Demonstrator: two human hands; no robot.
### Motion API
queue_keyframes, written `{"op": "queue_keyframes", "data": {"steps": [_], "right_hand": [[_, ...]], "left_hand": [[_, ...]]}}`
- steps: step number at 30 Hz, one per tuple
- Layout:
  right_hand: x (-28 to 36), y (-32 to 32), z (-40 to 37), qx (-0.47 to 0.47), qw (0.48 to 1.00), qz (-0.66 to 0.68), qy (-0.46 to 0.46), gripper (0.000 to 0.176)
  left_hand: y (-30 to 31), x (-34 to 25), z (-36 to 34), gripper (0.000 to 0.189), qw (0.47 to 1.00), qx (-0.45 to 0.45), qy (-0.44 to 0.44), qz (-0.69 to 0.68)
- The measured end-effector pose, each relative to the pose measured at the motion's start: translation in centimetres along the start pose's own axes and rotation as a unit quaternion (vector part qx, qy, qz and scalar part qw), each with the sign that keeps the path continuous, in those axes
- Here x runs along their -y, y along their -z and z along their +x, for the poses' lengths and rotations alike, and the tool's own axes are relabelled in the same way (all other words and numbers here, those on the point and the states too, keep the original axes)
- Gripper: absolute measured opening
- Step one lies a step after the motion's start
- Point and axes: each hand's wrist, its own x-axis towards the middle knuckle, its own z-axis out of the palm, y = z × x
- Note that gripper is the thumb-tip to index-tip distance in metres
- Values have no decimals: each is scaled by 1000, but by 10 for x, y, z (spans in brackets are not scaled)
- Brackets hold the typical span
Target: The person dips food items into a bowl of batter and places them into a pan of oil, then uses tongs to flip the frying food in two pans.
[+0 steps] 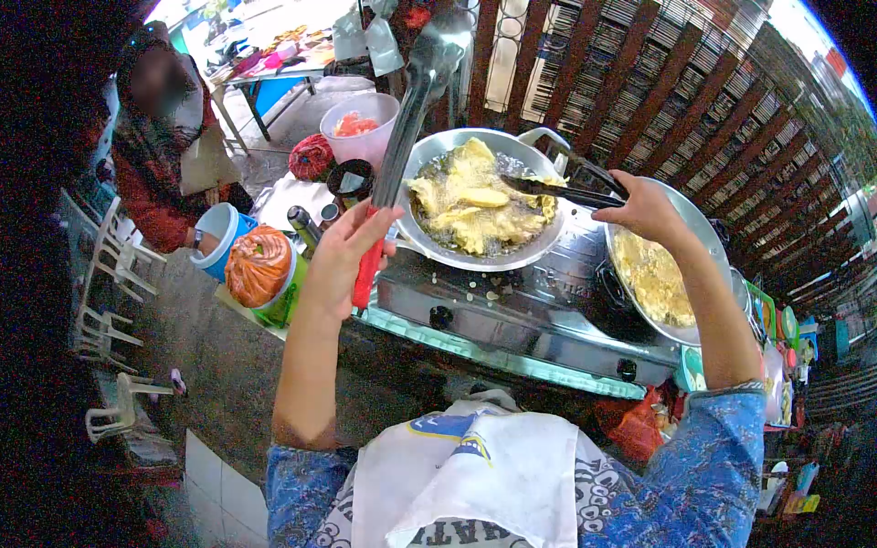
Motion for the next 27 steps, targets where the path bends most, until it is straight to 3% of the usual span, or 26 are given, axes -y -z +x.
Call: {"op": "queue_keyframes", "data": {"steps": [1,3,6,10,13,14,15,17,23,26,27], "right_hand": [[1,0,1,-1,1000,0,0,67],[3,-1,4,-23,968,-246,42,69],[15,-2,15,48,945,-320,48,69],[-3,-30,33,4,898,-412,153,63],[11,-47,46,26,879,-456,136,62],[10,-56,49,-8,851,-501,158,58],[5,-58,49,-9,851,-501,158,58],[3,-60,50,-41,865,-463,190,28],[-3,-20,47,-13,930,-341,135,44],[-7,-2,56,41,964,-262,21,46],[-11,3,61,41,964,-263,22,46]], "left_hand": [[4,4,-3,33,1000,0,-1,0],[10,14,-8,36,1000,0,-6,10],[16,26,-13,38,1000,-11,8,18],[16,33,-17,40,1000,-16,15,8],[14,36,-18,41,1000,-14,17,5],[14,38,-18,42,1000,-14,20,8],[14,40,-18,43,1000,-14,24,11],[14,41,-20,44,1000,-21,17,15],[19,44,-23,46,999,-29,18,0],[18,46,-22,46,999,-29,20,-11],[17,46,-21,46,999,-30,20,-13]]}}
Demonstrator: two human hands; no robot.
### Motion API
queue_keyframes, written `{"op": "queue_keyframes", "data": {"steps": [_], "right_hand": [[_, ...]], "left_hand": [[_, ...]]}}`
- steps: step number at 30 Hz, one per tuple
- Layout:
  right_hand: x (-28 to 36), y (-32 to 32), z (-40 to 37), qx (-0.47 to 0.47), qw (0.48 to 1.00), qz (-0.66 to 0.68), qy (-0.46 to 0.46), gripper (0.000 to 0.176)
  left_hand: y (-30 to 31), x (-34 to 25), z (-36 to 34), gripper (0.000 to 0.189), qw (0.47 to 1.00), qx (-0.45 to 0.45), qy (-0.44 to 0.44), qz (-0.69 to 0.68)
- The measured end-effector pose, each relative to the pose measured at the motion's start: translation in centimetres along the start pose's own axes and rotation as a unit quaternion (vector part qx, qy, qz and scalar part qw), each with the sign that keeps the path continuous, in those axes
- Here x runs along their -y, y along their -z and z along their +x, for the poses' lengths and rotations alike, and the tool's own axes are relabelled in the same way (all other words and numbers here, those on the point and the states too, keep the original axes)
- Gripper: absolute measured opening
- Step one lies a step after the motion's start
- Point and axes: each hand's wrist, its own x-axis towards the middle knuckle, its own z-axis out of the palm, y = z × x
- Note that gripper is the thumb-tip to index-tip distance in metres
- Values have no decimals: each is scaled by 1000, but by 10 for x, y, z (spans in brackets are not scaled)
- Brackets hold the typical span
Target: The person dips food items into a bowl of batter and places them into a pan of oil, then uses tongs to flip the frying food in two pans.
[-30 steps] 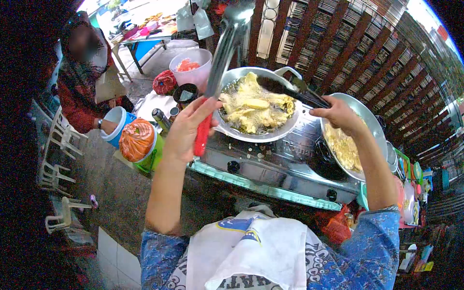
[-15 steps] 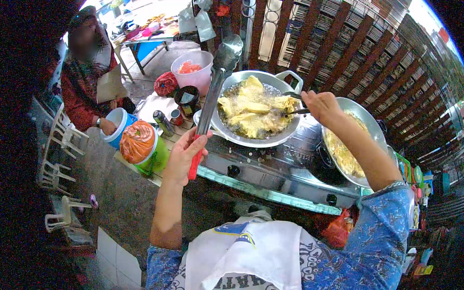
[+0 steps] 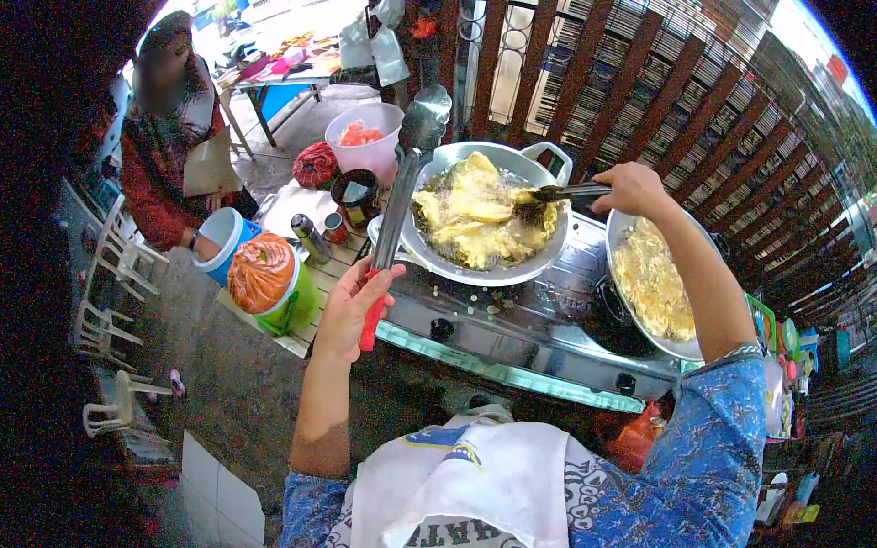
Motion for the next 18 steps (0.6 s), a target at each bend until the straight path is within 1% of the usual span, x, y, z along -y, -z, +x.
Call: {"op": "queue_keyframes", "data": {"steps": [2,3,4,6,7,10,11,12,14,15,16,18], "right_hand": [[-12,3,7,49,997,56,-2,47],[-19,-1,11,30,997,69,13,51],[-26,-1,16,31,997,69,15,51],[-30,9,20,129,973,183,-47,52],[-35,5,25,141,960,227,-81,51],[-42,-8,35,128,962,230,-75,52],[-31,-2,28,69,990,118,30,55],[-17,5,21,70,990,118,32,55],[4,12,8,57,998,-22,9,60],[4,6,3,16,998,-42,42,62],[6,7,-3,18,998,-41,42,62],[9,14,-15,-40,994,-81,62,62]], "left_hand": [[-3,-2,-1,45,1000,-9,5,-18],[-4,-2,-2,43,999,-17,11,-34],[-4,-2,-2,43,999,-19,12,-35],[-1,-1,-3,43,999,-17,9,-28],[0,0,-3,43,999,-18,10,-28],[3,4,-1,40,1000,-14,1,1],[5,4,-1,40,1000,-18,1,1],[5,5,-1,39,1000,-22,-1,0],[7,6,-2,39,1000,-24,1,-1],[7,8,-2,39,1000,-24,1,-2],[8,9,-2,39,1000,-24,3,-3],[10,11,-4,38,1000,-23,1,-5]]}}
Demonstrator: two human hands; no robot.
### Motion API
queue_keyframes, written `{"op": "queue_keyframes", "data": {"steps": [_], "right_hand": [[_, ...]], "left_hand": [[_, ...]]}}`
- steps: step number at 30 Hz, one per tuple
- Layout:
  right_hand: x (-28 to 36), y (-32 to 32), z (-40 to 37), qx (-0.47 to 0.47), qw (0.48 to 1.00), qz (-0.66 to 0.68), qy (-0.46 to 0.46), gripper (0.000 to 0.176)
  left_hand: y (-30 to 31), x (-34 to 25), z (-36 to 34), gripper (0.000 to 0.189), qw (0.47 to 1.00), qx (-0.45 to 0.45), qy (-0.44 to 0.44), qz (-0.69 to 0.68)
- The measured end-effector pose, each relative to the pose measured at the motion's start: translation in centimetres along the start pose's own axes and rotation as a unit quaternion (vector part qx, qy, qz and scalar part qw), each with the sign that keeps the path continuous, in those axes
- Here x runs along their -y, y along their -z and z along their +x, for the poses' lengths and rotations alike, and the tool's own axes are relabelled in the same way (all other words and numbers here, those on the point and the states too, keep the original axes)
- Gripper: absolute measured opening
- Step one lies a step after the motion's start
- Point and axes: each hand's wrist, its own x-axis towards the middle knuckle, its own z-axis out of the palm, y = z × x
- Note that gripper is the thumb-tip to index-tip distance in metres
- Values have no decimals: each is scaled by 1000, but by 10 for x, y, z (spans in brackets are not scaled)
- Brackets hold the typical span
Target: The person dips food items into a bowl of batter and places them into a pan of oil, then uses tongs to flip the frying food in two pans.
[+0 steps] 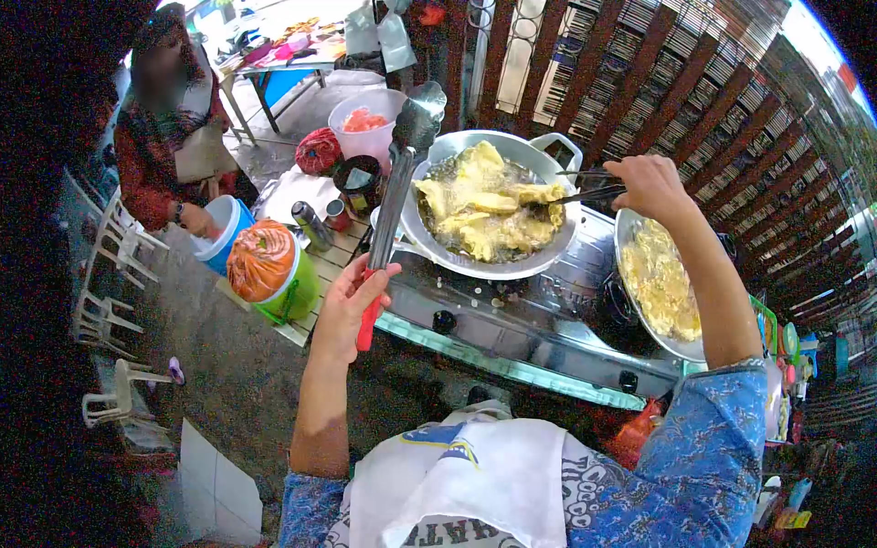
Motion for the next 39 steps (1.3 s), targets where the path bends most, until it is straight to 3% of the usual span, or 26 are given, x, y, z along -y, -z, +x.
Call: {"op": "queue_keyframes", "data": {"steps": [1,4,10,12,18,21,23,26,32,34,35,36,38,39], "right_hand": [[-4,-1,-5,-44,999,-16,29,62],[-3,6,-12,-15,996,-81,34,61],[0,-42,2,-53,984,-142,91,62],[7,-58,8,-160,967,-160,115,32],[12,-84,24,-198,965,-109,136,34],[8,-69,20,-153,976,-107,113,31],[1,-61,17,-104,984,-111,95,50],[-2,-37,6,-39,992,-100,66,49],[-14,-14,19,97,988,97,-64,56],[-33,-46,32,126,962,240,-42,52],[-32,-51,37,185,910,365,-66,54],[-35,-54,40,185,910,366,-65,54],[-36,-54,46,278,857,393,-184,38],[-37,-53,47,283,849,401,-194,38]], "left_hand": [[0,0,-1,38,1000,0,2,0],[-1,-1,-3,38,1000,-5,1,-2],[-9,1,-3,39,1000,6,1,-4],[-13,1,-3,40,1000,4,14,9],[-15,6,-5,44,1000,-3,8,17],[-13,4,-6,44,1000,-4,12,16],[-13,6,-5,45,1000,-4,11,9],[-14,6,-3,45,1000,2,4,8],[-23,4,-1,48,1000,9,15,-25],[-25,2,-2,47,999,-6,21,-30],[-25,2,-3,47,999,-7,21,-30],[-26,1,-3,47,999,-5,21,-31],[-24,0,-4,47,999,-5,22,-30],[-23,0,-5,47,999,-5,23,-32]]}}
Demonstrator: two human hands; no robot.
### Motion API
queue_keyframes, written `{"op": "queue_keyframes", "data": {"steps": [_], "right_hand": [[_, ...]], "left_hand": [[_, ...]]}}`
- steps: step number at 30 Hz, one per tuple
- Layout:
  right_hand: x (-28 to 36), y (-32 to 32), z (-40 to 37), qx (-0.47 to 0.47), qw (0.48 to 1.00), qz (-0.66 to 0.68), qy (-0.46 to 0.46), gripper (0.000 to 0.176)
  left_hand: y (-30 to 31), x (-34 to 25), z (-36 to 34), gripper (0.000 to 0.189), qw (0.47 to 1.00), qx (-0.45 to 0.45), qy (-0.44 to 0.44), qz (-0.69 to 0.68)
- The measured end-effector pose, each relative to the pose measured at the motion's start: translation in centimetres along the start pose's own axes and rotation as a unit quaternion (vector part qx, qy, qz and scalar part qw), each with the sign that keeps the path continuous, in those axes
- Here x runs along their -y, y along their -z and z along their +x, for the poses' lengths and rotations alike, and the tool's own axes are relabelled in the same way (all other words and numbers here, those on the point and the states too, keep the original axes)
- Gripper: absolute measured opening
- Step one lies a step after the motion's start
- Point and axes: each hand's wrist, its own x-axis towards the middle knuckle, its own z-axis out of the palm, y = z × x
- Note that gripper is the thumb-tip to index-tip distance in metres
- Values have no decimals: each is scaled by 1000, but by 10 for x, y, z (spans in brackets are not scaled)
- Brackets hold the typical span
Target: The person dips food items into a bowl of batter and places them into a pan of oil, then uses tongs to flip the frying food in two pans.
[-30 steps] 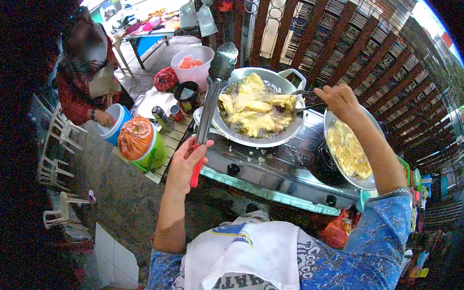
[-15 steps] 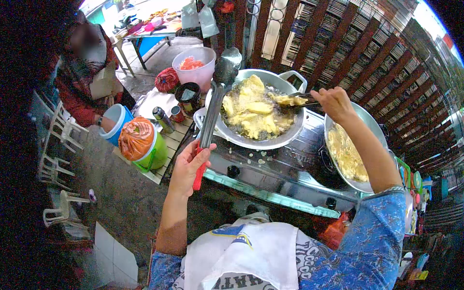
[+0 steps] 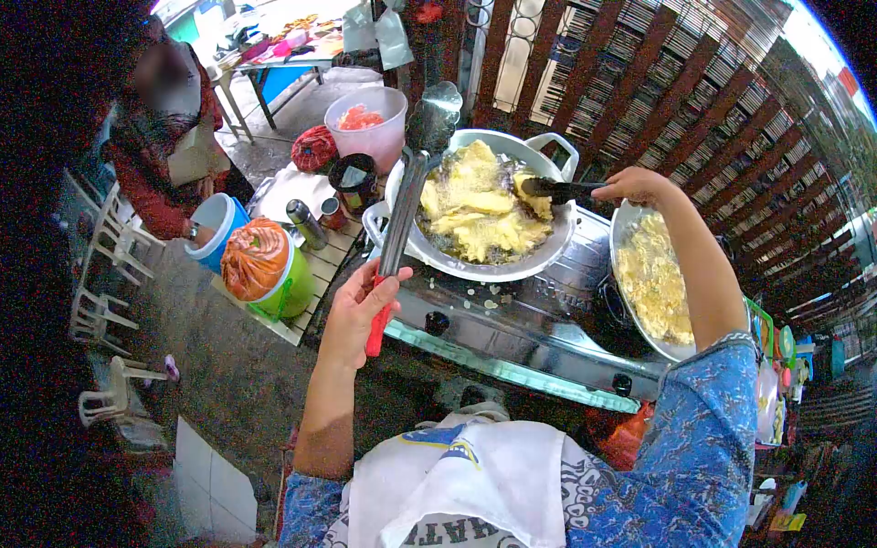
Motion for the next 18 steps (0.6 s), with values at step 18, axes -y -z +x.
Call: {"op": "queue_keyframes", "data": {"steps": [18], "right_hand": [[13,-50,-60,-340,877,-291,174,51]], "left_hand": [[10,-1,-10,40,999,-3,-35,14]]}}
